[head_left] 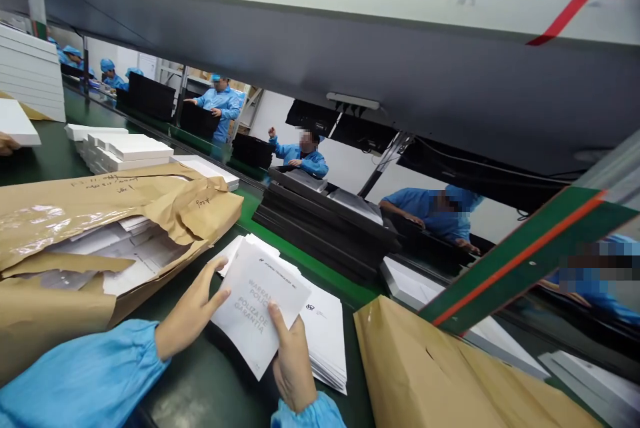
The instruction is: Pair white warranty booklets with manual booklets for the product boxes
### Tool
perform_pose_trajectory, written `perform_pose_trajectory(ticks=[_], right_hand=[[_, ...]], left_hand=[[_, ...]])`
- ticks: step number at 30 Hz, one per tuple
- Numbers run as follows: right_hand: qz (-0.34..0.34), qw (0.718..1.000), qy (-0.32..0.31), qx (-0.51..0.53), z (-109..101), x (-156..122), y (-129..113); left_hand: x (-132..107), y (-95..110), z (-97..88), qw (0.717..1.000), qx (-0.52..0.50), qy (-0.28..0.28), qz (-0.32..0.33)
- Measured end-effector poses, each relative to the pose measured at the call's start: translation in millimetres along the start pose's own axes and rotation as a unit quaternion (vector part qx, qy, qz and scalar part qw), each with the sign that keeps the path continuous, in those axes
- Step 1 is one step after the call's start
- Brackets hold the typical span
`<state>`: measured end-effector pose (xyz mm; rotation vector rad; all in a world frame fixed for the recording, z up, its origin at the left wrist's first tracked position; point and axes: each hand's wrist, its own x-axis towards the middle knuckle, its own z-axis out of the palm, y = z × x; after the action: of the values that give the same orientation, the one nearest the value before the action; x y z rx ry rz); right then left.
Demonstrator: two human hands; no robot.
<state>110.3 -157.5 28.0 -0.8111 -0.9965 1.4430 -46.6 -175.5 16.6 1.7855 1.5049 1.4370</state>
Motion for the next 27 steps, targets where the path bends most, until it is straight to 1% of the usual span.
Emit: perform_pose_trajectory(ticks=[2,3,5,6,8,11,14,16,18,21,23,25,27], right_hand=[[-0.035,0.998,0.000,-0.049,-3,3,4],[-0.054,0.995,-0.006,-0.084,-5,4,6],[-0.076,0.985,-0.021,-0.154,-8,7,8],[-0.076,0.980,-0.024,-0.180,-10,8,10],[-0.071,0.976,-0.006,-0.208,-13,10,13],[-0.083,0.972,0.042,-0.216,-14,12,21],[-0.092,0.968,0.051,-0.228,-14,13,29],[-0.086,0.968,0.050,-0.230,-14,14,34],[-0.087,0.972,0.055,-0.211,-14,15,36],[-0.080,0.981,0.037,-0.172,-13,14,37],[-0.049,0.985,0.020,-0.166,-12,11,36],[-0.034,0.980,0.022,-0.194,-12,8,32],[-0.054,0.965,0.030,-0.254,-13,6,28]], left_hand=[[11,-1,5.6,0.993,-0.106,-0.040,-0.021],[14,-2,8.7,0.988,-0.142,-0.049,-0.023],[13,-4,14.8,0.984,-0.169,-0.042,-0.023],[11,-6,17.8,0.986,-0.164,-0.035,-0.024],[4,-11,23.3,0.988,-0.146,-0.043,-0.027],[-5,-21,29.3,0.989,-0.121,-0.086,-0.016],[-8,-29,28.7,0.989,-0.079,-0.127,-0.007],[-7,-30,25.5,0.986,-0.066,-0.147,-0.033],[-3,-29,22.5,0.984,-0.074,-0.146,-0.071],[12,-30,21.5,0.985,-0.098,-0.107,-0.096],[32,-32,22.6,0.985,-0.115,-0.084,-0.095],[56,-35,23.9,0.982,-0.134,-0.072,-0.108],[81,-37,25.1,0.975,-0.155,-0.072,-0.142]])
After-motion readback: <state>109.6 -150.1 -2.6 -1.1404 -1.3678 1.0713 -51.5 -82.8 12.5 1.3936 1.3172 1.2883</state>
